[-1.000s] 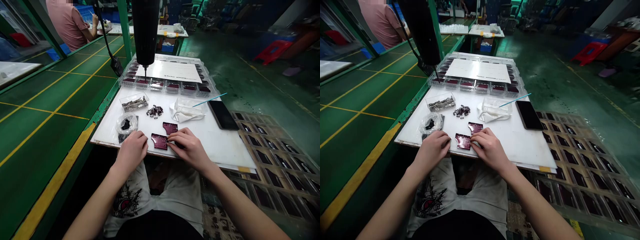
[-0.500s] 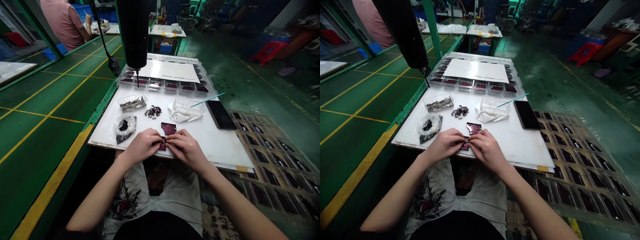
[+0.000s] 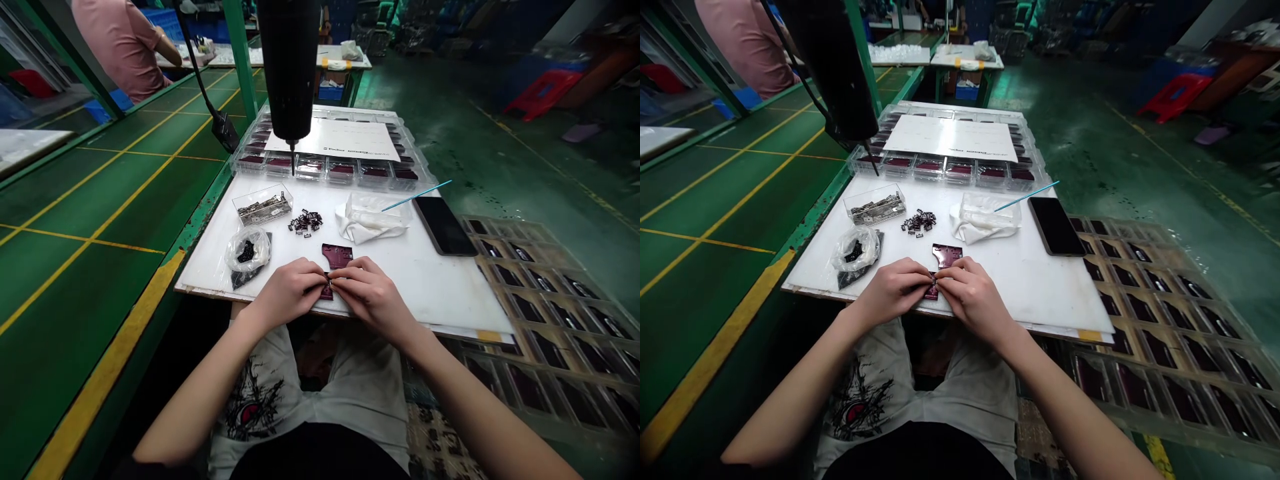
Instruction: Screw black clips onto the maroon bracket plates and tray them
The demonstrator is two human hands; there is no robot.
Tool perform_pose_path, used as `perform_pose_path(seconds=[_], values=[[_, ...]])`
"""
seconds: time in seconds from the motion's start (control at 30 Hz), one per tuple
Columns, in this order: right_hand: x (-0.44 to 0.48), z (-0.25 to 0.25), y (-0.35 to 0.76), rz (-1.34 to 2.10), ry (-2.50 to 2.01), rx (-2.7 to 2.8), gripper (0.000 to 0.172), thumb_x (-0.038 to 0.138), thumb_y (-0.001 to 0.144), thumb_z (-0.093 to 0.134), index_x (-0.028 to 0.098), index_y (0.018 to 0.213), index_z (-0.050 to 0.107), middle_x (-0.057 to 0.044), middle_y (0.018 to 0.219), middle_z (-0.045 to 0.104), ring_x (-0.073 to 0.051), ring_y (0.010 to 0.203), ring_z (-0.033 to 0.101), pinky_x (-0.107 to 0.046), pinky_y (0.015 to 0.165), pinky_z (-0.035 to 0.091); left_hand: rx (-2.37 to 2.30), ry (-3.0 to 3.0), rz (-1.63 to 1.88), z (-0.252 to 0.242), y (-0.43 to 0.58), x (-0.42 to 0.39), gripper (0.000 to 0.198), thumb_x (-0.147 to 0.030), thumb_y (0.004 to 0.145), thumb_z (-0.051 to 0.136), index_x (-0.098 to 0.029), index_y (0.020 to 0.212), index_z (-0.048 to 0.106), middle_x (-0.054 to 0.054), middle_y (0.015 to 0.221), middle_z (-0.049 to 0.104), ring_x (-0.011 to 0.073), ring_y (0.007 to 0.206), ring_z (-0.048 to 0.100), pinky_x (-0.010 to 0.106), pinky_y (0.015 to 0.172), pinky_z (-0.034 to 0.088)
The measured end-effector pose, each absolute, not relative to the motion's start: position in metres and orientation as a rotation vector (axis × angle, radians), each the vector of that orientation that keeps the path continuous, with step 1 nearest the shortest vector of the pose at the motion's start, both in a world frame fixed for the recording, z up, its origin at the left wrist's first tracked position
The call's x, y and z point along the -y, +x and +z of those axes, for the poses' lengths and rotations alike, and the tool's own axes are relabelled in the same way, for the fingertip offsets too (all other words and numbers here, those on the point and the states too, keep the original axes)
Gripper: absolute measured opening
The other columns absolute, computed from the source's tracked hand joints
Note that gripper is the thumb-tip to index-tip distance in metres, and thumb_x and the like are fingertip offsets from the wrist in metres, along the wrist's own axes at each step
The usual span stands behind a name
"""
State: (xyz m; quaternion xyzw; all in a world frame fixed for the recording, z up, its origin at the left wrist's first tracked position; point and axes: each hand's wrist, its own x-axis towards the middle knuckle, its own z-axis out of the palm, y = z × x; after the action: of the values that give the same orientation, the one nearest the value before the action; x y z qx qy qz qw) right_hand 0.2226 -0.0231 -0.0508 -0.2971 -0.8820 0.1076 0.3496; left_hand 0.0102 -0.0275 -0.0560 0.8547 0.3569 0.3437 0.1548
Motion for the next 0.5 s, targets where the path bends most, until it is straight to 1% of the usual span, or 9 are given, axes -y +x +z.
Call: perform_pose_path(seconds=[0.13, 0.23, 0.33, 0.5], values=[[0.022, -0.051, 0.223, 0.274, -0.77, 2.287, 0.014, 0.011, 0.092, 0.059, 0.016, 0.099, 0.07, -0.006, 0.105, 0.073, -0.021, 0.092, 0.051, -0.04, 0.079, 0.054, -1.019, 2.432, 0.892, -0.051, 0.01, 0.022, 0.015, -0.014, 0.091, 0.057, -0.015, 0.092, 0.072, 0.006, 0.096, 0.07, 0.0169, 0.091, 0.063, 0.03, 0.081, 0.053], [0.022, -0.051, 0.223, 0.264, -0.777, 2.284, 0.014, 0.012, 0.093, 0.059, 0.016, 0.1, 0.07, -0.006, 0.105, 0.073, -0.021, 0.091, 0.052, -0.04, 0.079, 0.054, -1.03, 2.448, 0.825, -0.048, 0.011, 0.022, 0.018, -0.014, 0.093, 0.054, -0.015, 0.094, 0.071, 0.007, 0.098, 0.069, 0.0178, 0.093, 0.061, 0.032, 0.083, 0.052], [0.022, -0.05, 0.223, 0.248, -0.778, 2.282, 0.014, 0.013, 0.093, 0.059, 0.017, 0.099, 0.07, -0.006, 0.106, 0.073, -0.021, 0.091, 0.052, -0.039, 0.078, 0.054, -1.042, 2.457, 0.834, -0.048, 0.012, 0.026, 0.019, -0.014, 0.095, 0.051, -0.014, 0.096, 0.07, 0.008, 0.099, 0.066, 0.0182, 0.095, 0.058, 0.033, 0.083, 0.051], [0.023, -0.051, 0.224, 0.254, -0.777, 2.289, 0.014, 0.013, 0.093, 0.059, 0.016, 0.1, 0.07, -0.006, 0.107, 0.072, -0.021, 0.092, 0.052, -0.04, 0.079, 0.054, -1.119, 2.452, 0.873, -0.047, 0.016, 0.035, 0.018, -0.016, 0.096, 0.051, -0.014, 0.093, 0.068, 0.009, 0.1, 0.063, 0.0194, 0.097, 0.054, 0.035, 0.085, 0.05]])
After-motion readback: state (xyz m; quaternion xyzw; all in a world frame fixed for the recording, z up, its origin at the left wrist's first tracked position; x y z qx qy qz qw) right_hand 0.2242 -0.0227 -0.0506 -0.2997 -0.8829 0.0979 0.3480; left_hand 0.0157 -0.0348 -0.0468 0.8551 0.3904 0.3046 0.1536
